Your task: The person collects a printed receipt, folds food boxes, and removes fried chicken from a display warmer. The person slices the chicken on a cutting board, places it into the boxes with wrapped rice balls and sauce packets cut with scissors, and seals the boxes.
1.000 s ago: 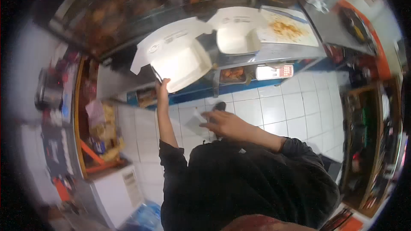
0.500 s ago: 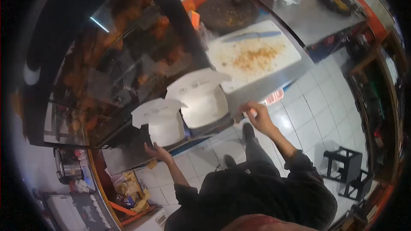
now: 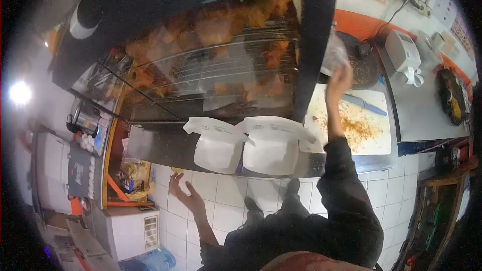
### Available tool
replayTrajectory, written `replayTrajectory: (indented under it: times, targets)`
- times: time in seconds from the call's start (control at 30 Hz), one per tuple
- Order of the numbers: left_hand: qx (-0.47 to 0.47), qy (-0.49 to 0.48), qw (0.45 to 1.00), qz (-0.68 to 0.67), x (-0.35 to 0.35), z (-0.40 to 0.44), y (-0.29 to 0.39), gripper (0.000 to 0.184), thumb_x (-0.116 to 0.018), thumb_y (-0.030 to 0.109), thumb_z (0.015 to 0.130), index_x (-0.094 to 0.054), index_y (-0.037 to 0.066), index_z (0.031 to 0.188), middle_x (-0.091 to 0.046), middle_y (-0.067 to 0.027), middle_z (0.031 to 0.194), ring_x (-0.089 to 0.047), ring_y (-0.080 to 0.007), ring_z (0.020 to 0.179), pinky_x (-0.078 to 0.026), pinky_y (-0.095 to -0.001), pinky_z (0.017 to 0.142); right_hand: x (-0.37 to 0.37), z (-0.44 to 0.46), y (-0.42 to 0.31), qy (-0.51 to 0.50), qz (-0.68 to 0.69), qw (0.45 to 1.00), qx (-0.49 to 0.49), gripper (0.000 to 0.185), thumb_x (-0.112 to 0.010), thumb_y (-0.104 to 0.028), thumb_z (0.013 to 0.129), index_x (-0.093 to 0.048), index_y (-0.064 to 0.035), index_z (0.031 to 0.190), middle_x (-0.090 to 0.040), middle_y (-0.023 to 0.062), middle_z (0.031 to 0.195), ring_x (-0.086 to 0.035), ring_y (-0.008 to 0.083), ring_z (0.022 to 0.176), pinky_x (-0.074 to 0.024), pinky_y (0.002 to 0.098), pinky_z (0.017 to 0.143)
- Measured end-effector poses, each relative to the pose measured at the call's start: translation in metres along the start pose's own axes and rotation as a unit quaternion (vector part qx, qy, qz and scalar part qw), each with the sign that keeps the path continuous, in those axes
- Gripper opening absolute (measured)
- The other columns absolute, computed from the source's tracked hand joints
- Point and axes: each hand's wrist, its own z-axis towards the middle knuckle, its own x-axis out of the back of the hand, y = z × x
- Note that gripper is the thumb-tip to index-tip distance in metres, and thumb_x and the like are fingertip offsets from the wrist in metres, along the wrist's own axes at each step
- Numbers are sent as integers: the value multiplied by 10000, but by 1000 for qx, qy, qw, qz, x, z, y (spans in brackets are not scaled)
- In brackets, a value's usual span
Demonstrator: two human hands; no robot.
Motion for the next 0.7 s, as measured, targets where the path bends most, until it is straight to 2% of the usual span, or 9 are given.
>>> replayTrajectory:
  times: [0.07,0.13,0.23,0.3,0.37,0.47,0.57,0.63,0.7]
  targets:
    - [-26,18,999,42,13,3,-1,256,-496,58,882,-488,3,1132,-528,-128,1090,-424,-272,1116,-293,-434,983,60,3,-95,51,22,996,64,208,-518,21,862,-606,3,1050,-645,135,921,-587,298,914,-428,374,862]
    - [-24,-30,996,-76,21,6,5,222,-502,63,883,-502,2,1097,-535,-129,1045,-459,-271,1073,-327,-429,956,97,-31,-144,29,111,991,67,193,-537,71,829,-629,-10,977,-649,139,869,-586,290,891,-419,372,861]
    - [-89,-59,975,-197,37,17,56,436,-648,181,782,-455,-1,1127,-474,-165,1150,-453,-302,1102,-339,-407,969,141,-100,-222,-158,106,953,235,168,-610,66,753,-623,-11,901,-634,144,925,-579,297,858,-442,412,787]
    - [-251,-84,947,-182,67,24,68,555,-769,226,640,-499,37,1087,-425,-206,1230,-421,-355,1171,-318,-524,989,147,-147,-267,-316,210,878,291,170,-639,54,722,-616,-5,880,-617,137,924,-564,316,870,-451,436,752]
    - [-327,-102,939,-43,110,33,65,391,-766,216,641,-646,133,1003,-486,-178,1160,-485,-299,1114,-342,-526,969,143,-188,-311,-420,304,801,299,181,-659,41,681,-619,4,854,-618,139,885,-564,323,857,-451,435,742]
    - [-240,-97,966,16,155,30,1,340,-698,145,705,-643,140,1040,-541,-55,1040,-550,-207,941,-450,-408,813,127,-242,-372,-492,407,721,270,237,-604,73,667,-623,9,895,-611,136,926,-565,330,877,-458,417,750]
    - [-154,-5,985,80,179,19,-76,292,-670,102,733,-632,107,1022,-546,-54,945,-576,-210,813,-478,-342,670,98,-298,-428,-562,428,662,250,281,-566,89,664,-625,11,928,-604,125,905,-557,343,859,-454,392,774]
    - [-82,5,992,95,194,13,-119,264,-649,82,754,-621,83,1017,-542,-65,914,-581,-219,779,-482,-327,636,76,-344,-453,-658,320,602,319,287,-582,1,701,-621,4,985,-604,98,989,-543,326,911,-435,385,809]
    - [-12,23,998,61,209,15,-158,247,-610,51,798,-589,33,1043,-541,-98,883,-588,-255,757,-491,-328,605,67,-382,-491,-622,317,632,336,305,-562,57,659,-628,-6,950,-585,118,958,-542,331,878,-435,385,806]
